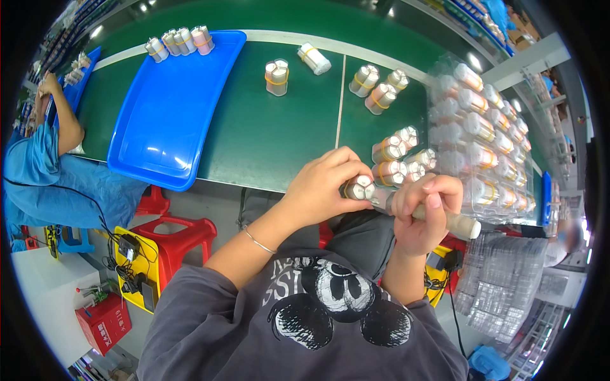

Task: The worker is at an assembly line, bundling small cylindrical components together and securing them with rubber bands.

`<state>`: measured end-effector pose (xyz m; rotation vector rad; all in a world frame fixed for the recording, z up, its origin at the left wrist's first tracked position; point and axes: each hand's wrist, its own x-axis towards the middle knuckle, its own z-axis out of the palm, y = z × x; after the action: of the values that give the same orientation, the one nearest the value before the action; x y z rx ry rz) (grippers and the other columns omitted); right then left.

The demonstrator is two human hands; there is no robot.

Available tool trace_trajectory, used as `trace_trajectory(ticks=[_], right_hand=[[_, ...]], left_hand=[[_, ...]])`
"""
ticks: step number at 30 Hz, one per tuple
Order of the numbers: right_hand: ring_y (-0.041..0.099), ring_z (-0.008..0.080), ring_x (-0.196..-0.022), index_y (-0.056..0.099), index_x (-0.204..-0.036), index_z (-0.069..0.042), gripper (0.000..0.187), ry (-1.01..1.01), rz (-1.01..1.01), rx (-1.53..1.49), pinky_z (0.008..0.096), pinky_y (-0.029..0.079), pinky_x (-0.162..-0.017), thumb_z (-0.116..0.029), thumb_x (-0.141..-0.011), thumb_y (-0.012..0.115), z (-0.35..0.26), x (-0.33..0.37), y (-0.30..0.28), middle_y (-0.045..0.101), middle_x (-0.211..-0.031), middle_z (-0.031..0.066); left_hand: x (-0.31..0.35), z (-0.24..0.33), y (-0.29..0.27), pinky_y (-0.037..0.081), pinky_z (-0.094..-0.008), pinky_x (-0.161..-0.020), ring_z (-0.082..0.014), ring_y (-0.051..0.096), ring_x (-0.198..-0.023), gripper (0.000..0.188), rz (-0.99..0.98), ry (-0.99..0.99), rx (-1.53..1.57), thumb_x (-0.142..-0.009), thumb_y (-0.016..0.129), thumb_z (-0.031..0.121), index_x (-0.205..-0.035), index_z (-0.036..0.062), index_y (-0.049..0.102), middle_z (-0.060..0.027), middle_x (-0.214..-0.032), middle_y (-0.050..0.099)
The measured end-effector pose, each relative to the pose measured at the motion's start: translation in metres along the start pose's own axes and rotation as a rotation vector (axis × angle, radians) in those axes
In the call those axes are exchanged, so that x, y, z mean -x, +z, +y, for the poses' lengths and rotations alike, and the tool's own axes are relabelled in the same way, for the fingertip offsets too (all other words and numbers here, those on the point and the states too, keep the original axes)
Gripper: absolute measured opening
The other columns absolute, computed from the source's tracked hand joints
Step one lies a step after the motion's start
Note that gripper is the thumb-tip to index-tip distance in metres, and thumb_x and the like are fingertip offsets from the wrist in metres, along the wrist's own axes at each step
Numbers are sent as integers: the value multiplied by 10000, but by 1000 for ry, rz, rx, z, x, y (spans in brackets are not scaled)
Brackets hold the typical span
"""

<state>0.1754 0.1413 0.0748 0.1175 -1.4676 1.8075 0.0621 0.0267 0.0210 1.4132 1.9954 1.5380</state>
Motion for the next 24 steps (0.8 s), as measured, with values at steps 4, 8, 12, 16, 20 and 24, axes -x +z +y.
trace_trajectory(ticks=[4,8,12,16,20,24], right_hand=[[386,85,-471,482,-985,19,154,17,-9,65,221,311,-433,-124,-946,522,-1,1,0,480,-629,61],[413,85,-488,505,-947,11,151,45,3,-24,231,322,-441,-133,-941,548,-2,0,2,496,-644,53],[419,81,-490,522,-930,2,131,72,-57,58,236,322,-447,-125,-938,549,1,2,-4,510,-649,44],[422,77,-490,537,-928,3,115,151,-136,98,228,314,-463,-112,-933,546,3,-1,-3,529,-647,44],[404,84,-476,510,-940,2,115,130,-69,10,243,314,-438,-111,-934,531,5,-1,-5,495,-632,54],[324,89,-422,466,-946,-6,153,40,31,-132,263,294,-393,-154,-946,507,-4,-2,-9,466,-623,82]], left_hand=[[0,-1,0,517,-331,-743,-220,606,-869,395,-6,-1,-10,-592,850,126,-938,118,658,-24,-930,578],[-1,-2,0,517,-331,-734,-219,605,-864,397,-8,4,-7,-587,850,121,-933,119,656,-23,-926,576],[-2,-1,0,515,-330,-727,-217,603,-858,384,-9,13,2,-588,846,124,-919,119,652,-24,-920,573],[-2,-3,-1,506,-334,-741,-230,603,-868,358,-11,27,-28,-618,824,119,-928,119,645,-31,-935,580],[-2,-2,-8,502,-332,-756,-252,604,-886,386,-74,33,3,-647,804,106,-994,101,635,-39,-950,588],[-2,-14,-10,505,-332,-781,-231,613,-909,459,-125,90,177,-660,805,92,-1075,58,611,-55,-977,591]])
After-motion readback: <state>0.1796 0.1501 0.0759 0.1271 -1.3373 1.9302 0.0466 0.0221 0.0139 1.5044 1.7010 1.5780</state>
